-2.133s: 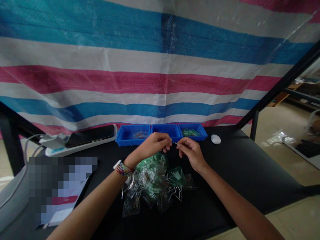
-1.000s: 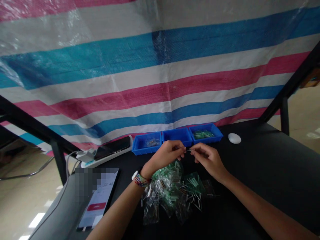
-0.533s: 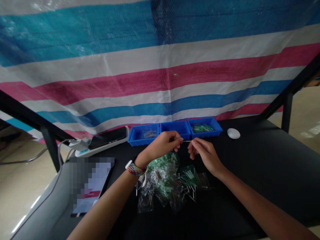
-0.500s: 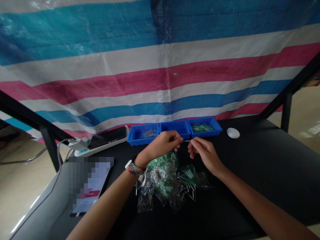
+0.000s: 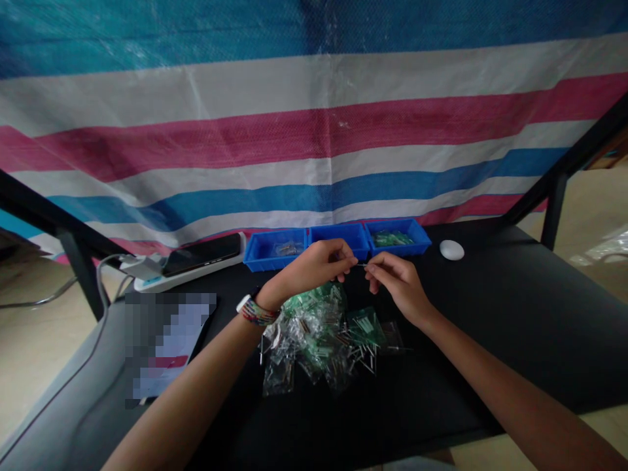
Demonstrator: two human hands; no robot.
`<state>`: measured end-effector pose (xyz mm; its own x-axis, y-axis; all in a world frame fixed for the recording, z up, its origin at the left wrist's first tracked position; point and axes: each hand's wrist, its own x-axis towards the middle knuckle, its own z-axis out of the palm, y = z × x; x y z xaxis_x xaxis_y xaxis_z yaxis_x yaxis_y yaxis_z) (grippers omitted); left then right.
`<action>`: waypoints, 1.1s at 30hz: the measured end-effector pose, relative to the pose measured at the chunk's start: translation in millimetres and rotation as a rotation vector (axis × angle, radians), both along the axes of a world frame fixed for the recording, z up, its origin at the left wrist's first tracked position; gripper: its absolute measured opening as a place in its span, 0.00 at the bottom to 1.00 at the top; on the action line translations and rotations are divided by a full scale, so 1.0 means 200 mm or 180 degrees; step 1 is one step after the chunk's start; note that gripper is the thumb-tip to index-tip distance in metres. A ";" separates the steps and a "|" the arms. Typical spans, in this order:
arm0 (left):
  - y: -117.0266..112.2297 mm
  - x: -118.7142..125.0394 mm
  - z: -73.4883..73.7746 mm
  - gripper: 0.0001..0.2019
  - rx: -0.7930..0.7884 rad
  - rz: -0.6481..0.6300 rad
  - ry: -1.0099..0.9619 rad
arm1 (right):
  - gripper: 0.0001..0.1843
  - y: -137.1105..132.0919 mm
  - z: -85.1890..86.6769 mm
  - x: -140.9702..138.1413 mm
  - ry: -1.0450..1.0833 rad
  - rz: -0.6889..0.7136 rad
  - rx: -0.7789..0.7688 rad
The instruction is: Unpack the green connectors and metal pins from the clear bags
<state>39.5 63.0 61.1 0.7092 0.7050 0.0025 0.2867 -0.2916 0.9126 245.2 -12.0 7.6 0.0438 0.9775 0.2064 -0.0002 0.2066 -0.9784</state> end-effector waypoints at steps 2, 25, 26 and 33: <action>0.00 0.00 0.00 0.13 0.0000 -0.0013 0.0086 | 0.17 0.00 0.00 0.00 -0.0061 -0.0040 0.0069; 0.02 0.00 -0.02 0.15 -0.0053 -0.0064 0.0038 | 0.14 0.00 -0.02 0.03 -0.0176 -0.0088 0.0125; 0.02 0.00 -0.03 0.16 -0.0096 -0.0068 0.0064 | 0.14 0.00 -0.02 0.03 -0.0188 -0.0123 0.0146; 0.01 0.00 -0.01 0.10 -0.0082 -0.0055 0.0019 | 0.12 0.00 -0.01 0.02 -0.0151 -0.0171 0.0142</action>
<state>38.9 65.4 59.0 0.7213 0.6923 -0.0198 0.2872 -0.2730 0.9181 249.6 -11.6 6.2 0.0851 0.9637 0.2529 0.0584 0.2486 -0.9668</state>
